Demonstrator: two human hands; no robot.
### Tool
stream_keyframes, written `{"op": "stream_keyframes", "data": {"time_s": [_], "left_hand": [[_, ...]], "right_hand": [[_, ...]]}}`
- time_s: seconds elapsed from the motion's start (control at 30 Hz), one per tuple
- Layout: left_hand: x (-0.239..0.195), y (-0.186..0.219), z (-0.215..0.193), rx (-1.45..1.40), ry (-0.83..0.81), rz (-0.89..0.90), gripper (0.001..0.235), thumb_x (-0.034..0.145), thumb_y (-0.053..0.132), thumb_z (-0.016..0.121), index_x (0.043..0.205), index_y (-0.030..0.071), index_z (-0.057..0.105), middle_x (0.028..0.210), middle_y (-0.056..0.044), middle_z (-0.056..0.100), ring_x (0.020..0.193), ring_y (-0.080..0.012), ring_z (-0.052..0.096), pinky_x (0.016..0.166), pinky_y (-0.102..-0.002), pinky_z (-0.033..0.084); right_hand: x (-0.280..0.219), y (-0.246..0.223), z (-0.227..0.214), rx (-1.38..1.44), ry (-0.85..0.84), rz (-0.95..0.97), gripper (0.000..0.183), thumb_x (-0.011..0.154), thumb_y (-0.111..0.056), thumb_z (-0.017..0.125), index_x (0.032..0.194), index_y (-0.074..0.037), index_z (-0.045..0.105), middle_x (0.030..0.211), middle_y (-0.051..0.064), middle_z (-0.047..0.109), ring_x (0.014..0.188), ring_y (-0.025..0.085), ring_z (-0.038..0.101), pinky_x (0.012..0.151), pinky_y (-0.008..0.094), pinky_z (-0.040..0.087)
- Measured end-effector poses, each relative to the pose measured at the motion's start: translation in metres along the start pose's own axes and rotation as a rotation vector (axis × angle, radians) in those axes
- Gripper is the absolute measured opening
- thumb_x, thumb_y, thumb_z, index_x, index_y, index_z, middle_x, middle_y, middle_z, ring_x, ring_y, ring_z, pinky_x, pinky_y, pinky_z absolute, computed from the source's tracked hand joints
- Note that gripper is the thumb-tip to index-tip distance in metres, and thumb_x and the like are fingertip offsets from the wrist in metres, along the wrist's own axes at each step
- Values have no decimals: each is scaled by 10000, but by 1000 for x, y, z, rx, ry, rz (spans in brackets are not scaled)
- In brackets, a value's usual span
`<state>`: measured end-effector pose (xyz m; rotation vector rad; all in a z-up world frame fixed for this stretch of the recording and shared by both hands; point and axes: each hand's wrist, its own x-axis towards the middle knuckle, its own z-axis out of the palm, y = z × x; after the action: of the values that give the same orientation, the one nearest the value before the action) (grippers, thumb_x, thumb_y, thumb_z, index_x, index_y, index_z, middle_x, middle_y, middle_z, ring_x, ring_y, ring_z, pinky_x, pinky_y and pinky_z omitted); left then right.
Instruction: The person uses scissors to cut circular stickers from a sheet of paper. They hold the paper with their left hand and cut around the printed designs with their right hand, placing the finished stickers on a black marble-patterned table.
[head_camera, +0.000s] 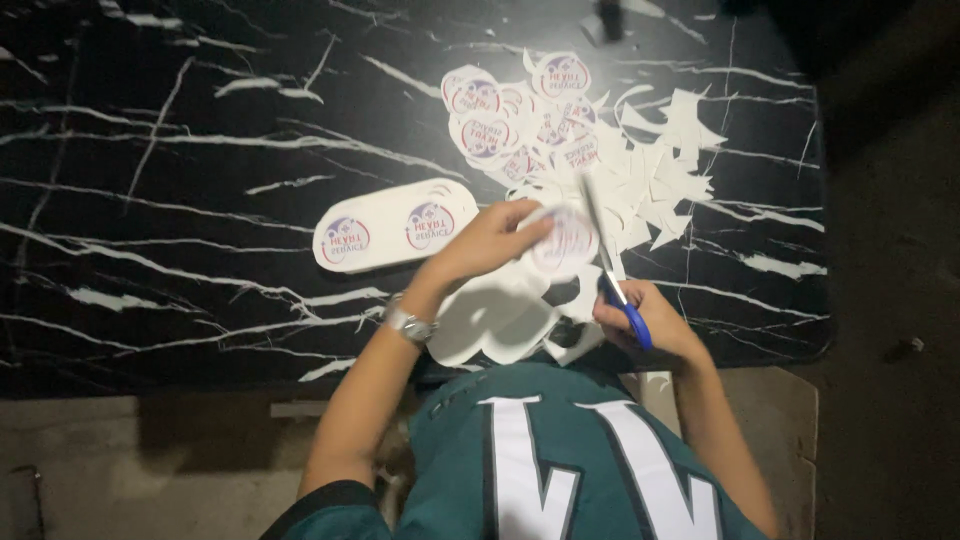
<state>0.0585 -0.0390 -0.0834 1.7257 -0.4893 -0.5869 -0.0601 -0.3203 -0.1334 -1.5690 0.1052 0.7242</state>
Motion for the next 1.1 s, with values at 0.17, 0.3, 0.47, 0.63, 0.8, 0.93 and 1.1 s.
{"op": "stream_keyframes", "data": {"time_s": [0.17, 0.3, 0.47, 0.63, 0.8, 0.93, 1.1], "left_hand": [[96, -148, 46, -29, 299, -8, 299, 975, 283, 628, 1062, 14, 723, 817, -75, 716, 702, -108, 637, 642, -297, 514], [165, -192, 60, -215, 595, -114, 286, 884, 216, 699, 1056, -9, 663, 830, -90, 725, 652, -190, 706, 566, -352, 559], [149, -148, 45, -618, 678, -282, 312, 846, 149, 697, 1109, 12, 600, 924, -85, 700, 762, -194, 697, 606, -368, 552], [56, -156, 55, -929, 565, -260, 488, 856, 185, 725, 1241, -37, 523, 1151, -124, 631, 1068, -189, 660, 898, -376, 598], [-64, -103, 56, 497, 388, -116, 821, 773, 372, 879, 1400, 45, 461, 1233, -172, 568, 1140, -334, 502, 984, -494, 427], [-95, -75, 51, 833, 260, -384, 1091, 586, 398, 937, 1431, 19, 362, 1285, -187, 484, 1175, -358, 444, 869, -551, 369], [-99, -99, 53, 678, 357, -325, 941, 655, 387, 922, 1400, 82, 436, 1258, -134, 519, 1202, -326, 474, 926, -525, 358]], "right_hand": [[0, 31, 11, 200, 368, 17, 344, 909, -329, 741, 756, -48, 614, 598, 12, 557, 466, 95, 512, 444, 261, 399], [-16, 53, 8, 300, 523, 22, 348, 936, -324, 713, 753, -42, 622, 586, 28, 571, 455, 103, 515, 442, 256, 399], [-34, 59, 8, 331, 569, 47, 318, 911, -304, 736, 779, -28, 650, 590, 34, 583, 454, 107, 523, 442, 252, 385], [-40, 65, 8, 308, 583, 94, 309, 898, -298, 750, 785, -23, 667, 588, 34, 588, 451, 105, 525, 439, 249, 373], [-23, 64, 3, 165, 540, 68, 348, 904, -300, 777, 748, -21, 637, 589, 21, 587, 467, 94, 533, 442, 246, 391], [-13, 17, 16, 103, 499, 71, 283, 877, -291, 783, 788, -43, 678, 598, 3, 592, 481, 81, 528, 452, 237, 393], [2, 3, 29, -62, 428, 38, 275, 853, -294, 807, 848, -32, 721, 630, -11, 603, 532, 52, 523, 483, 220, 385]]}}
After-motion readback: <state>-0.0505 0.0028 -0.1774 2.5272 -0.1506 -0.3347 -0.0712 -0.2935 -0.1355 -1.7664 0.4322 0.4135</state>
